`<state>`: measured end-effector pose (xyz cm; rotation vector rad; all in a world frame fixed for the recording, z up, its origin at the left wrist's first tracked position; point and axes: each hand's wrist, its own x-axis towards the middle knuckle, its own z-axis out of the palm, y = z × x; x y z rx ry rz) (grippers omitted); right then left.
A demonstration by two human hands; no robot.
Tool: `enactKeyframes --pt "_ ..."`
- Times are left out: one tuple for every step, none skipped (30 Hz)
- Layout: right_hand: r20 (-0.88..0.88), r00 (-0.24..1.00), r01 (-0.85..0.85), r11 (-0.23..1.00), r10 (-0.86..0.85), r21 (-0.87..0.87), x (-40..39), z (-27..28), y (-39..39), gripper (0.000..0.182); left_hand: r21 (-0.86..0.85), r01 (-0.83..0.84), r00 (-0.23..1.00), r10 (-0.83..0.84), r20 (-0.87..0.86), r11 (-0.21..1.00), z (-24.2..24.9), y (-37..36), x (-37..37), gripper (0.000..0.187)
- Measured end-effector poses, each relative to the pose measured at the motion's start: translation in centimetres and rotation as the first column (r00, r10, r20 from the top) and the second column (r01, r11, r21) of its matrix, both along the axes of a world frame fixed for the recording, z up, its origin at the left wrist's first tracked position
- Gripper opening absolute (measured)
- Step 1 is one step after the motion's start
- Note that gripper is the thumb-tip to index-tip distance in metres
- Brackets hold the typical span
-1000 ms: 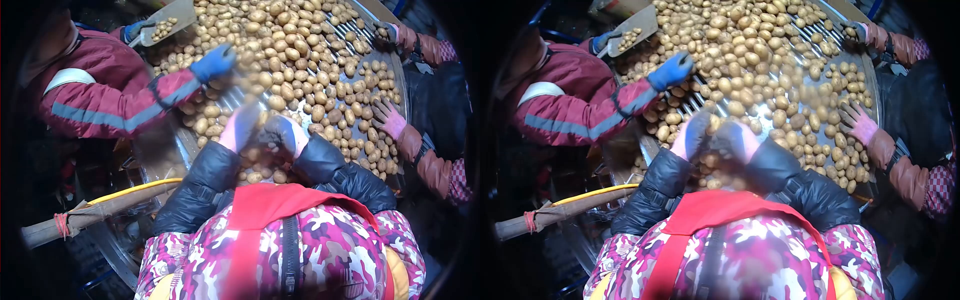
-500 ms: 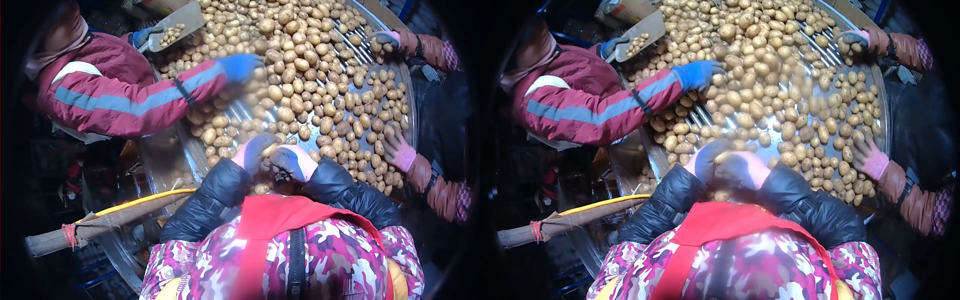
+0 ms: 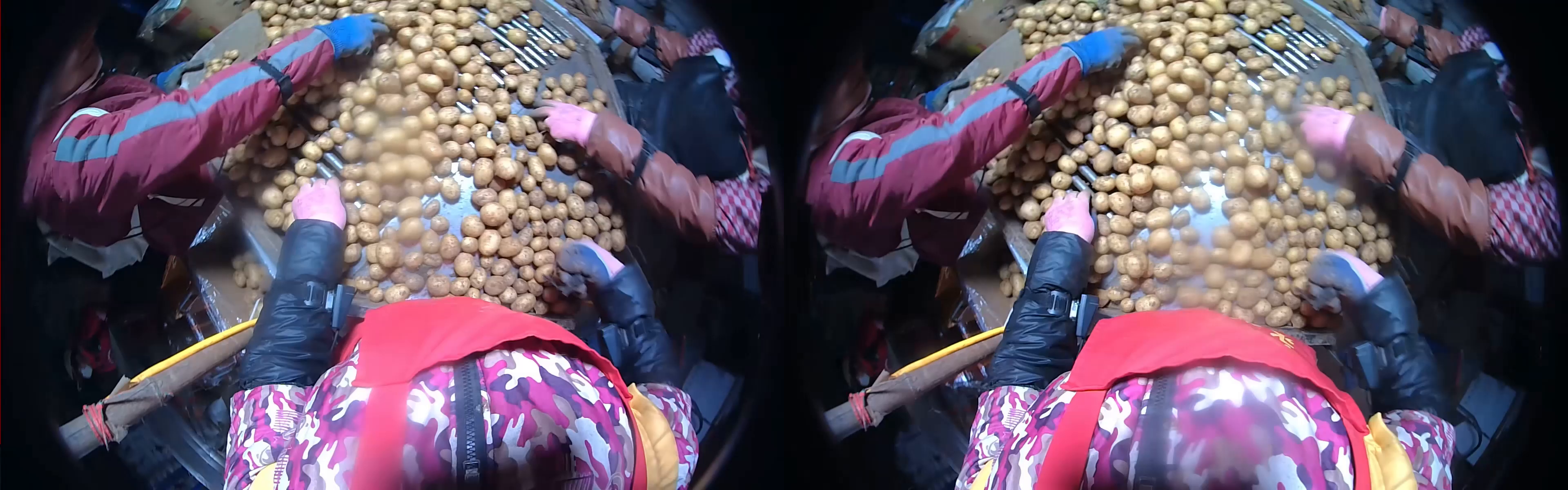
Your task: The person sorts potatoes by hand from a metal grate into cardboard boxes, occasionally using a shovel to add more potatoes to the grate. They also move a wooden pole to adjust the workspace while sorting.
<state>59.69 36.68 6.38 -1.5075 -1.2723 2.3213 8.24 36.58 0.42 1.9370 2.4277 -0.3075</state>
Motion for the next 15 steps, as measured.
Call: enactKeyframes --pt "0.004 0.996 -0.091 0.995 0.091 0.031 3.2 -1.1 -0.9 0.023 -0.055 -0.026 1.000 0.025 -0.018 0.998 0.0 0.7 0.5 0.023" --pt "0.049 0.960 -0.279 0.956 0.276 0.093 6.3 -1.9 -2.3 0.022 -0.109 -0.055 0.998 0.051 -0.037 0.992 0.1 1.4 0.8 0.022" --pt "0.106 0.887 -0.460 0.877 0.449 0.140 9.3 -2.4 -4.2 0.021 -0.164 -0.086 0.995 0.077 -0.057 0.983 0.1 2.0 1.1 0.022" --pt "0.216 0.867 -0.447 0.893 0.448 -0.059 12.7 -3.4 -7.7 0.021 -0.166 -0.090 0.995 0.083 -0.048 0.982 0.3 2.2 1.2 0.023" --pt "0.326 0.827 -0.392 0.886 0.457 -0.248 16.0 -4.3 -11.1 0.023 -0.141 -0.092 0.995 0.086 -0.046 0.986 0.2 2.3 1.2 0.023" --pt "0.413 0.759 -0.343 0.848 0.503 -0.404 18.9 -5.3 -14.5 0.023 -0.120 -0.095 0.995 0.091 -0.045 0.988 0.1 2.3 1.2 0.022" --pt "0.464 0.679 -0.339 0.803 0.570 -0.491 21.2 -6.4 -17.3 0.023 -0.097 -0.102 0.994 0.098 -0.046 0.990 0.0 2.2 1.0 0.022" --pt "0.488 0.594 -0.359 0.754 0.639 -0.551 23.3 -7.4 -19.9 0.024 -0.052 -0.080 0.995 0.077 -0.057 0.995 -0.8 2.0 0.8 0.022" --pt "0.502 0.512 -0.411 0.712 0.697 -0.569 24.6 -8.7 -21.8 0.024 -0.018 -0.073 0.996 0.072 -0.060 0.997 -1.7 1.8 0.2 0.022" --pt "0.532 0.436 -0.504 0.687 0.726 -0.524 25.3 -10.4 -22.7 0.025 0.016 -0.079 0.996 0.080 -0.048 0.997 -1.8 1.6 0.1 0.022" --pt "0.592 0.368 -0.621 0.664 0.717 -0.418 24.8 -11.5 -22.8 0.026 0.042 -0.082 0.996 0.084 -0.038 0.996 -1.6 1.0 0.2 0.021" --pt "0.674 0.322 -0.720 0.634 0.665 -0.282 24.4 -12.7 -22.3 0.027 0.061 -0.069 0.998 0.069 0.003 0.996 -1.2 0.4 0.2 0.021" --pt "0.782 0.339 -0.799 0.599 0.524 -0.055 21.8 -11.9 -20.3 0.028 0.085 -0.100 0.994 0.095 0.061 0.991 -1.0 -0.1 0.4 0.022" --pt "0.898 0.303 -0.828 0.554 0.320 0.082 14.1 -6.6 -15.7 0.024 0.127 -0.122 0.989 0.110 0.095 0.984 -1.0 -0.6 0.5 0.023" --pt "0.843 0.501 -0.823 0.406 0.194 0.396 7.8 -1.7 -10.9 0.027 0.170 -0.144 0.984 0.123 0.127 0.975 -0.9 -1.1 0.6 0.025"
